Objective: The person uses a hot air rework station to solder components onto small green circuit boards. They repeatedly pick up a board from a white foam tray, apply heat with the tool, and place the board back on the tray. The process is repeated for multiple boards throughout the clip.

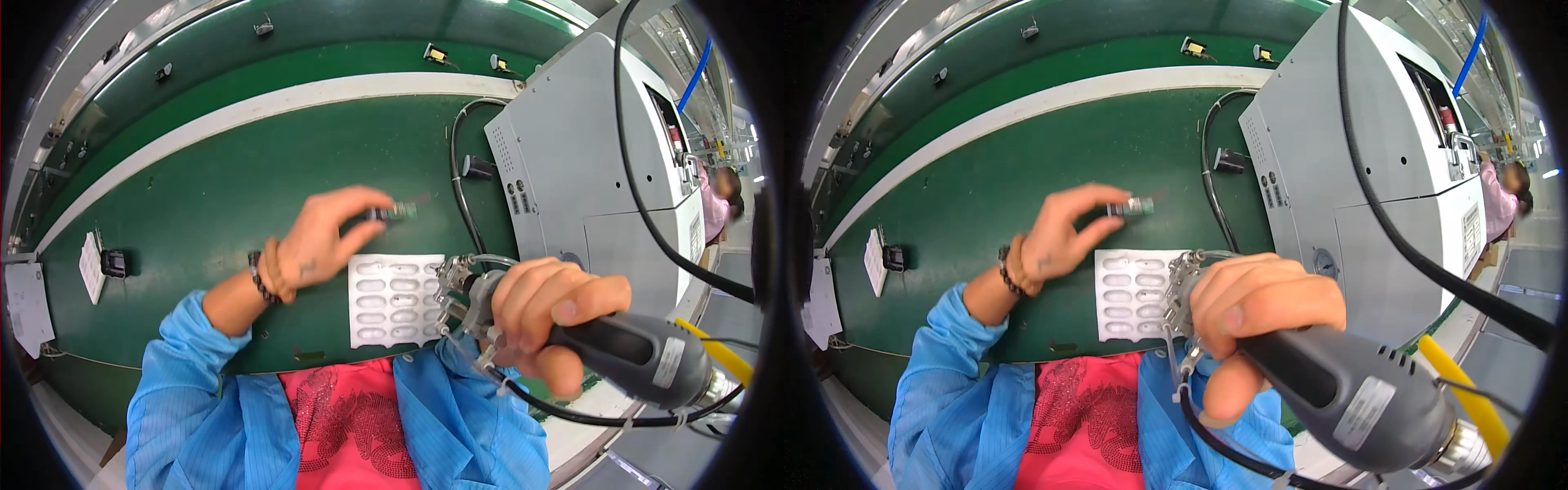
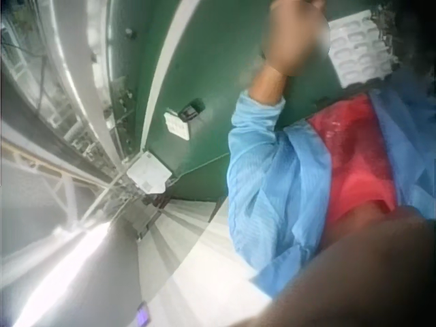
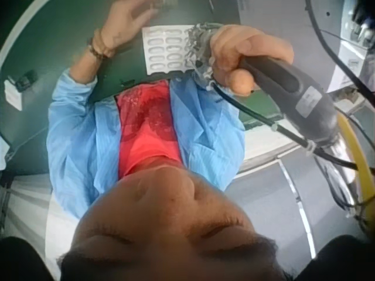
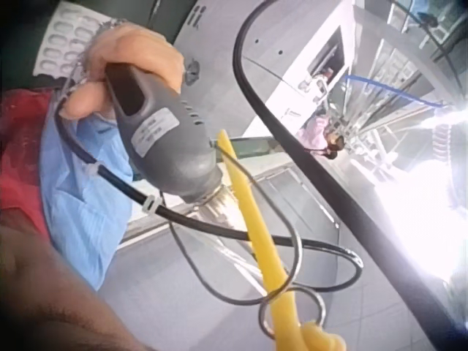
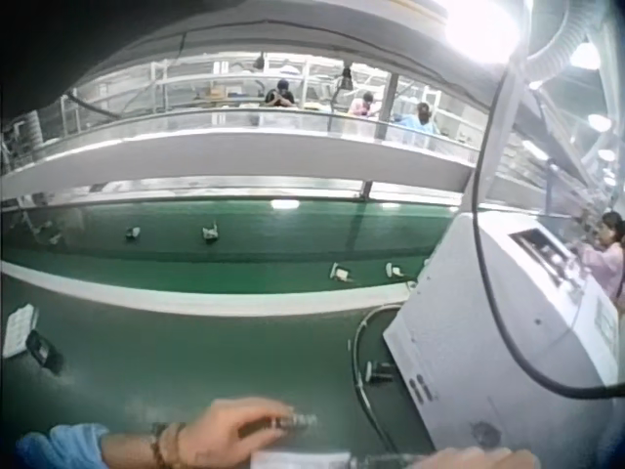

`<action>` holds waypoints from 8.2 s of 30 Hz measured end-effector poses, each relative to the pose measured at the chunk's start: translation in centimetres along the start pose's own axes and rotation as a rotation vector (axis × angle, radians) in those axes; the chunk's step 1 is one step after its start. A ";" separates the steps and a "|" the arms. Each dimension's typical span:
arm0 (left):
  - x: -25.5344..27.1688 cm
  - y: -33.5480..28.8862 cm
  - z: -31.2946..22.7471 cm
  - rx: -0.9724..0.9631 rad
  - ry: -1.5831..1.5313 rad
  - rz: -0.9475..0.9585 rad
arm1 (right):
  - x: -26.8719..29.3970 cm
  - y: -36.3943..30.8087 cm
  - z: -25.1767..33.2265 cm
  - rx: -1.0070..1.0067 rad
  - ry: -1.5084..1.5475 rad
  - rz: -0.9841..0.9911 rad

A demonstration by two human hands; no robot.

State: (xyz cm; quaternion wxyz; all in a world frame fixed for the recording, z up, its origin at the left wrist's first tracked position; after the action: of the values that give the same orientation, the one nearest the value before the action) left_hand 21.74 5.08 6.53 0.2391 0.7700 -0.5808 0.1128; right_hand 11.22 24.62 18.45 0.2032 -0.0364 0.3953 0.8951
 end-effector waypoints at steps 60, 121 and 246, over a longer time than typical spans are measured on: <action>-3.3 -6.0 0.3 -0.006 0.064 -0.189 | -1.7 -0.4 1.7 0.130 -0.020 0.006; -4.9 -6.2 0.1 -0.070 0.106 -0.172 | -2.1 0.3 -1.6 0.010 0.046 0.031; -5.0 -5.7 0.5 -0.012 0.035 -0.206 | -2.3 1.0 -2.7 -0.022 -0.031 0.044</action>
State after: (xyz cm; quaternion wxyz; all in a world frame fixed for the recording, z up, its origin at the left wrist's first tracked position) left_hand 25.59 10.23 2.55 0.2639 0.8221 -0.4950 0.0977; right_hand 12.71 21.30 17.78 0.1890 -0.0162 0.3829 0.9041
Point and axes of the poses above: each hand's wrist, its own y-axis towards the middle knuckle, its own x-axis out of the back of the hand, z = x × y, the point moved 3 cm from there along y, towards the middle knuckle, and after that the axes turned 1 degree about y, right-handed, at the moved point
